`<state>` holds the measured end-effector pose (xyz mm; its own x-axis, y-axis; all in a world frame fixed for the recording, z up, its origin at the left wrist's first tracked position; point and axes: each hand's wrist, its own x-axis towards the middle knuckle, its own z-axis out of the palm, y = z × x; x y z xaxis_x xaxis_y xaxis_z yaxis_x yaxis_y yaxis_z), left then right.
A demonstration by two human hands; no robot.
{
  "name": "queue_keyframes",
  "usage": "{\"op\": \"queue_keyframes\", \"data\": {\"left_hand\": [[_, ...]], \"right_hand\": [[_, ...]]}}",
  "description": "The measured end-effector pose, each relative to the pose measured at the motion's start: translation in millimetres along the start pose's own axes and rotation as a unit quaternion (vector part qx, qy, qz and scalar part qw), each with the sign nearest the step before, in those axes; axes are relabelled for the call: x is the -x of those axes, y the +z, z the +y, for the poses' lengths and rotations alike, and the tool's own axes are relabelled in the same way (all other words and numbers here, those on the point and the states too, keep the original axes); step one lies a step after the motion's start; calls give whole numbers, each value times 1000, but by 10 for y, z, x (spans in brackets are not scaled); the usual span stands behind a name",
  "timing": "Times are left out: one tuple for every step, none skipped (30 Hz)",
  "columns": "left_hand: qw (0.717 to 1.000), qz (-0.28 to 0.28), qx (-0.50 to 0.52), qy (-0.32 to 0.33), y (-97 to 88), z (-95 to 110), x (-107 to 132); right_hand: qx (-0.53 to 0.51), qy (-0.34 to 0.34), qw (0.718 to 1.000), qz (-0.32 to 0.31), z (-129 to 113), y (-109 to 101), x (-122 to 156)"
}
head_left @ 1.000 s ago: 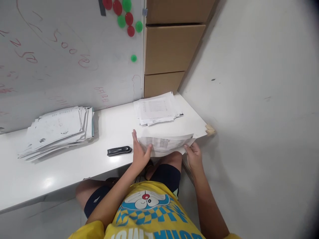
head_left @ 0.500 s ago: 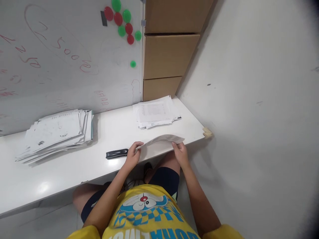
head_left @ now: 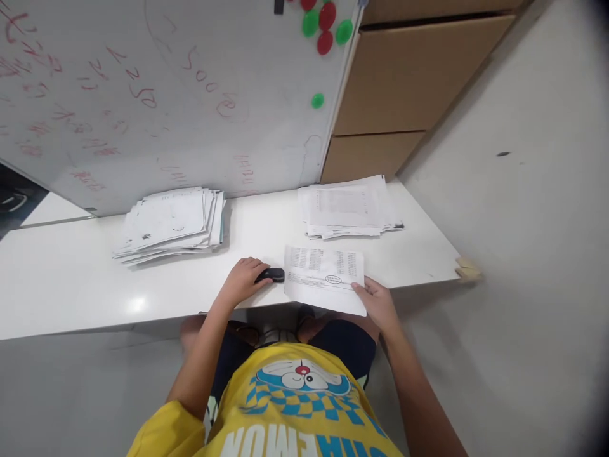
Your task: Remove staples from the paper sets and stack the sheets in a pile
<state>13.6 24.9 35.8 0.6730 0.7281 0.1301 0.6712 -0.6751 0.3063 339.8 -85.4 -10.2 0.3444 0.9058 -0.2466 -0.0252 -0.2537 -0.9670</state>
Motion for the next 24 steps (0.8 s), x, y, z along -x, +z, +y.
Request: {"op": "queue_keyframes", "data": {"left_hand": [[1000,9,5,-3,45,-8,1],[1000,21,14,-9,89,-12,10],[999,33,22,-15,130,-16,23],[998,46,29,-20,167,-25,38],[997,58,33,-25,202,-38,52],[997,69,35,-28,233,-55,64],[996,80,35,-29,259,-74,72],[995,88,36,-28,281,-93,76],[994,96,37,-25,297,-109,78],[994,102,38,-21,307,-122,77],[993,106,38,-15,312,-131,74],[993,109,39,-10,313,-136,71],[993,109,40,-5,312,-138,69],[993,110,41,-1,309,-138,68],[993,111,42,3,306,-138,68],[993,111,42,5,304,-137,69],[993,112,41,7,303,-136,71],[993,111,40,8,304,-136,74],[993,110,40,7,305,-136,77],[993,108,39,6,306,-135,81],[993,107,40,5,307,-134,84],[993,107,41,3,307,-133,87],[993,108,44,3,306,-130,90],[993,109,48,3,303,-126,93]], "right_hand": [[-2,4,1000,0,-4,20,12],[-5,9,1000,3,-8,23,29],[-6,11,1000,6,-7,10,46],[-5,12,1000,9,-2,-15,63],[-1,10,1000,11,8,-49,78],[5,8,1000,10,23,-87,87],[12,5,1000,8,39,-124,92],[17,2,1000,3,56,-155,91],[20,-1,1000,-4,69,-177,86],[20,-3,1000,-13,78,-186,77],[20,-5,1000,-23,81,-183,65],[18,-5,999,-32,79,-170,52],[17,-5,999,-42,73,-150,38],[16,-3,999,-48,64,-128,22],[13,-1,999,-52,54,-108,6],[11,1,999,-53,45,-95,-10],[7,2,999,-54,39,-93,-27],[4,2,999,-53,36,-102,-42],[2,2,999,-49,37,-123,-56],[0,2,999,-44,42,-153,-67],[-1,3,999,-36,50,-190,-76],[-4,4,1000,-23,59,-227,-82],[-7,5,1000,-10,69,-261,-86],[-10,7,1000,1,78,-286,-90]]}}
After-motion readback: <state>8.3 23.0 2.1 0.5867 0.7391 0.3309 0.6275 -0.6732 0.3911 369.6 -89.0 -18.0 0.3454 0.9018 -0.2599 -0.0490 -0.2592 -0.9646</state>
